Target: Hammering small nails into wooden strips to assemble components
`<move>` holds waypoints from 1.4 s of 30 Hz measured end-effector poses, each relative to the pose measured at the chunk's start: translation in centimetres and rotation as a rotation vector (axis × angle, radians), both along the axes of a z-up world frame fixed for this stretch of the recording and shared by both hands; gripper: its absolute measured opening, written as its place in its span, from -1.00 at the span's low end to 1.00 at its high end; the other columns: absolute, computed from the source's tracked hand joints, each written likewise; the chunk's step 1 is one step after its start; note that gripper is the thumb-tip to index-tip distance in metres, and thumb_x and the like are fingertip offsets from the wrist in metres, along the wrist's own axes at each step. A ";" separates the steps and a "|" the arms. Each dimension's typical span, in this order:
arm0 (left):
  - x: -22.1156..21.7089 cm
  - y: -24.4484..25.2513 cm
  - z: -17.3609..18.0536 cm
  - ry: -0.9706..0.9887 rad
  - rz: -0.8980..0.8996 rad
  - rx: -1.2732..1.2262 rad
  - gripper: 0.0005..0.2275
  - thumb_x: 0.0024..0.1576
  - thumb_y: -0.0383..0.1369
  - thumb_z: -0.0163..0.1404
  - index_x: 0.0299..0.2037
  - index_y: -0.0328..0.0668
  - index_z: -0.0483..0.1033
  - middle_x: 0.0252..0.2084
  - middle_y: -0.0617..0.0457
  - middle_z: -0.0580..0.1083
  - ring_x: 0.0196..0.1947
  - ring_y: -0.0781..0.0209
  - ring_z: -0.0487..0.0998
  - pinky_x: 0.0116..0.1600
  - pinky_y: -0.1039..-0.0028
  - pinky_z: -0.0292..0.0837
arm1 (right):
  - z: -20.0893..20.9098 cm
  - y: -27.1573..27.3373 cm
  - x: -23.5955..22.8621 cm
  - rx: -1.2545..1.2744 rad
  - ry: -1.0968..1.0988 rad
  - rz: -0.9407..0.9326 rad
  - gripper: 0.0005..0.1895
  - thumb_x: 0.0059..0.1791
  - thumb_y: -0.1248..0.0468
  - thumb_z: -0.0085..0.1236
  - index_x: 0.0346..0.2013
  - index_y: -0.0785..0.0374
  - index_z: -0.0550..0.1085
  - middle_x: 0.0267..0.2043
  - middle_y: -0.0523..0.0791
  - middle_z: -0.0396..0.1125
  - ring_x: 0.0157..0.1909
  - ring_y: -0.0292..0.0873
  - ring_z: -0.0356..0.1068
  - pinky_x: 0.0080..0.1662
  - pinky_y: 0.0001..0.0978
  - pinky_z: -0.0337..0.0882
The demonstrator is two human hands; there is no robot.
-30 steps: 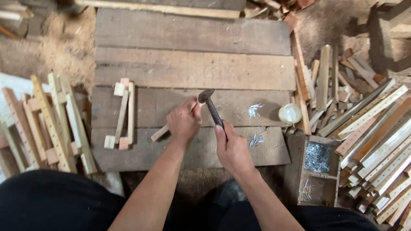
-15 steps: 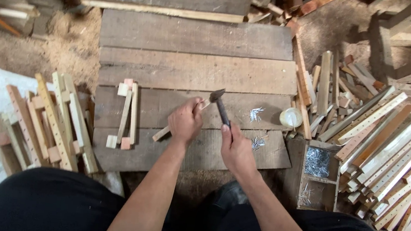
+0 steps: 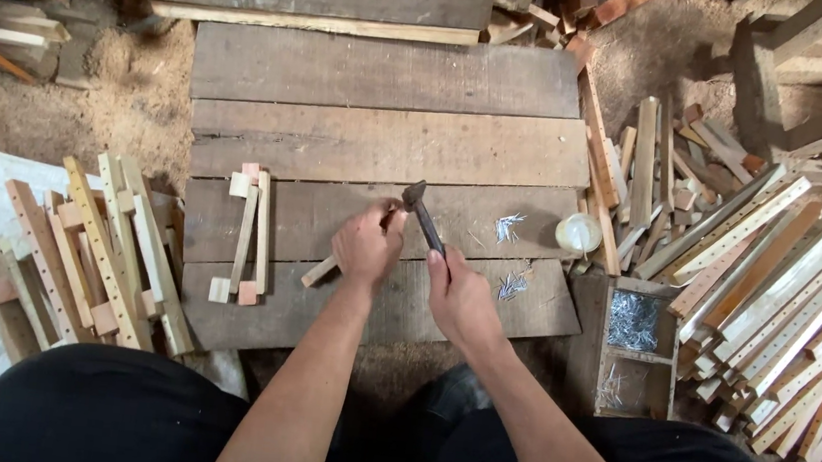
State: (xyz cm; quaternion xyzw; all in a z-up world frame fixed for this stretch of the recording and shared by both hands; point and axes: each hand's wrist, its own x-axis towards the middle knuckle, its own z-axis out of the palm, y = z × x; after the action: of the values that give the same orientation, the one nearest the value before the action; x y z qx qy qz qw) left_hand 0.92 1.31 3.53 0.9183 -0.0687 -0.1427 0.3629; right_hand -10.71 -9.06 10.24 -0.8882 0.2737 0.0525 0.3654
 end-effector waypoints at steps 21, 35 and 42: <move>0.1 -0.1 -0.9 -0.067 -0.161 0.136 -0.70 0.18 -0.34 -0.03 0.13 -0.08 0.51 -0.10 -0.07 0.55 0.00 -0.10 0.60 0.11 0.10 0.51 | -3.4 0.1 -1.1 -0.059 -0.370 -0.016 -0.58 0.16 -0.03 -0.30 -0.21 0.17 0.45 -0.55 0.12 0.42 -0.45 0.24 0.51 -0.46 -0.07 0.46; 0.6 -0.4 -2.9 -0.100 -0.142 0.197 -0.71 0.15 -0.30 -0.02 0.08 0.04 0.53 -0.18 0.01 0.55 -0.09 -0.04 0.63 0.00 0.10 0.58 | -3.8 0.1 1.1 -0.077 0.046 -0.038 -0.48 0.16 -0.13 -0.31 -0.26 0.23 0.39 -0.45 0.19 0.45 -0.30 0.33 0.52 -0.31 0.19 0.46; -0.9 -1.1 -3.2 -0.160 -0.066 0.191 -0.78 0.16 -0.31 0.02 0.01 0.06 0.50 -0.18 0.03 0.51 -0.13 -0.09 0.63 -0.07 0.06 0.58 | -11.0 -3.9 0.2 0.334 -0.075 -0.336 -0.62 0.16 0.06 -0.15 -0.23 0.29 0.50 -0.67 -0.08 0.34 -0.66 -0.12 0.39 -0.60 -0.24 0.32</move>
State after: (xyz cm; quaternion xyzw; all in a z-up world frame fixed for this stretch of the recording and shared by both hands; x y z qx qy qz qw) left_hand 0.05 0.16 0.28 0.9543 -0.1139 -0.0868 0.2622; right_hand -10.50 -12.99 -0.77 -0.7587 0.3913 0.0027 0.5208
